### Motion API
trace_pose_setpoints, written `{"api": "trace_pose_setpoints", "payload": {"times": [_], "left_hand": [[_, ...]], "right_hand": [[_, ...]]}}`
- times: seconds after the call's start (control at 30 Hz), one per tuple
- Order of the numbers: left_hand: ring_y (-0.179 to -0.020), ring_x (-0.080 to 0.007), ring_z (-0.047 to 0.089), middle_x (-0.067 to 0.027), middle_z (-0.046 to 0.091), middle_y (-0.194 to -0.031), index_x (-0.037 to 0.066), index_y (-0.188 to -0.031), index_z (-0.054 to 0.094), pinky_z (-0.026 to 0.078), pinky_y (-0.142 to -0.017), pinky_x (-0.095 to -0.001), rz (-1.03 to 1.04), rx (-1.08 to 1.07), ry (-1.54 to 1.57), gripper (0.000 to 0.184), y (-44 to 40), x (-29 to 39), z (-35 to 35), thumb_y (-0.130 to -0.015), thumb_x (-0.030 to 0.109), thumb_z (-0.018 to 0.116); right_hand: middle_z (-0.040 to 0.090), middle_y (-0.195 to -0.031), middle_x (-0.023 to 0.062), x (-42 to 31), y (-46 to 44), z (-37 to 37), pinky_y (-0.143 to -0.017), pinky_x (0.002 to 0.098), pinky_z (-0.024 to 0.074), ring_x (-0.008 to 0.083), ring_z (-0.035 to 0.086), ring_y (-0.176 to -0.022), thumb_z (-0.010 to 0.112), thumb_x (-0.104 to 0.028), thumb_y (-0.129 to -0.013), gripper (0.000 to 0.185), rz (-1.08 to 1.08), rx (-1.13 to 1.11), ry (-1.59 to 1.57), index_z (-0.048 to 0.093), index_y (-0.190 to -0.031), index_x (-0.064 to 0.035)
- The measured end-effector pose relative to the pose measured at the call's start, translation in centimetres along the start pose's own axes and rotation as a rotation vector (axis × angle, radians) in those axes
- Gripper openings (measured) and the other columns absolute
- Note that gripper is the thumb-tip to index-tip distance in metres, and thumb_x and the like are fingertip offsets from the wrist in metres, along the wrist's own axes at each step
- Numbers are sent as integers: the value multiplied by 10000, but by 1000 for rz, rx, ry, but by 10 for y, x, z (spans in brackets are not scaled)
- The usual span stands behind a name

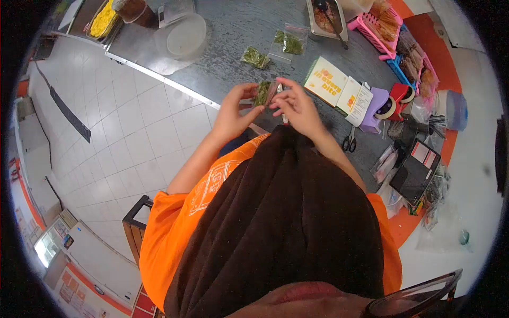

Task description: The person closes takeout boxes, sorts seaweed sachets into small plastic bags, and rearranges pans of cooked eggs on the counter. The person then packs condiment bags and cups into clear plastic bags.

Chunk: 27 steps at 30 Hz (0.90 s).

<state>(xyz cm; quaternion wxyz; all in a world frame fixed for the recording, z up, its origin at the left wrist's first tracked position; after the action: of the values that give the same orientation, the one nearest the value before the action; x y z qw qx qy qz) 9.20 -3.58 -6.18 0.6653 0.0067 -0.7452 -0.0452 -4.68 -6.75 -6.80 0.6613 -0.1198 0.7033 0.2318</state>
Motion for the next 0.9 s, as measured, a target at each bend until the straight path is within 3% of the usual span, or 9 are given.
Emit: {"api": "trace_pose_setpoints", "payload": {"times": [0.03,0.07,0.17,0.27,0.47,0.77,0.9], "left_hand": [[-1024,-162,514,-63,502,-1106,25,-1154,463,510,-790,-290,3,-8,58,449,-1,11,-3,-750,-20,651],[-1022,-164,514,-64,501,-1100,20,-1150,464,508,-794,-285,7,-18,115,443,-1,20,-5,-750,-24,649],[-1012,-158,507,-79,480,-1090,-1,-1112,486,491,-789,-260,110,-36,200,396,1,55,-7,-749,-55,637],[-990,-147,508,-78,464,-1076,-8,-1060,515,470,-771,-240,227,-26,221,349,6,82,-8,-738,-83,629],[-879,-125,549,-70,506,-980,-3,-988,570,480,-711,-205,351,30,271,298,12,109,-12,-711,-64,659],[-883,-123,554,-74,523,-979,-12,-964,577,477,-704,-211,339,13,155,267,4,105,-11,-715,-38,668],[-864,-142,587,-85,551,-968,-14,-974,566,491,-710,-236,-53,-40,208,242,-16,21,-12,-745,-8,645]], "right_hand": [[583,-826,108,-22,2,0,-638,268,496,155,615,-747,572,-12,-807,506,-21,-1,-108,362,-1267,-45],[582,-833,108,-42,6,-3,-629,260,487,160,610,-774,559,13,-812,380,-73,40,-133,471,-1178,-39],[569,-836,104,-95,18,-16,-610,261,478,167,594,-736,590,25,-784,243,-327,211,181,581,-1021,-27],[561,-843,84,-156,37,-13,-613,266,469,173,561,-706,643,41,-718,191,-669,262,444,623,-893,-32],[572,-854,55,-188,63,-8,-608,272,438,191,537,-732,688,30,-635,239,-974,252,613,616,-842,-66],[600,-906,65,-184,66,-4,-646,312,432,229,538,-774,688,-7,-652,272,-1037,222,716,599,-904,-60],[546,-956,95,-134,35,-16,-735,333,436,269,531,-848,671,-49,-702,304,-594,239,656,565,-986,-45]]}}
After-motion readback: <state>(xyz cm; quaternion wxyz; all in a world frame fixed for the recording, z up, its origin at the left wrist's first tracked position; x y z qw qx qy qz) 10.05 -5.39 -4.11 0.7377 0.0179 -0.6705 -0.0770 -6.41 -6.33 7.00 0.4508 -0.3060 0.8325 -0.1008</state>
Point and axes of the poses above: each hand's wrist, its own y-axis away from the middle knuckle, its own z-axis out of the palm, x = y × z, the point moved 9 cm from there along -y, towards the middle knuckle
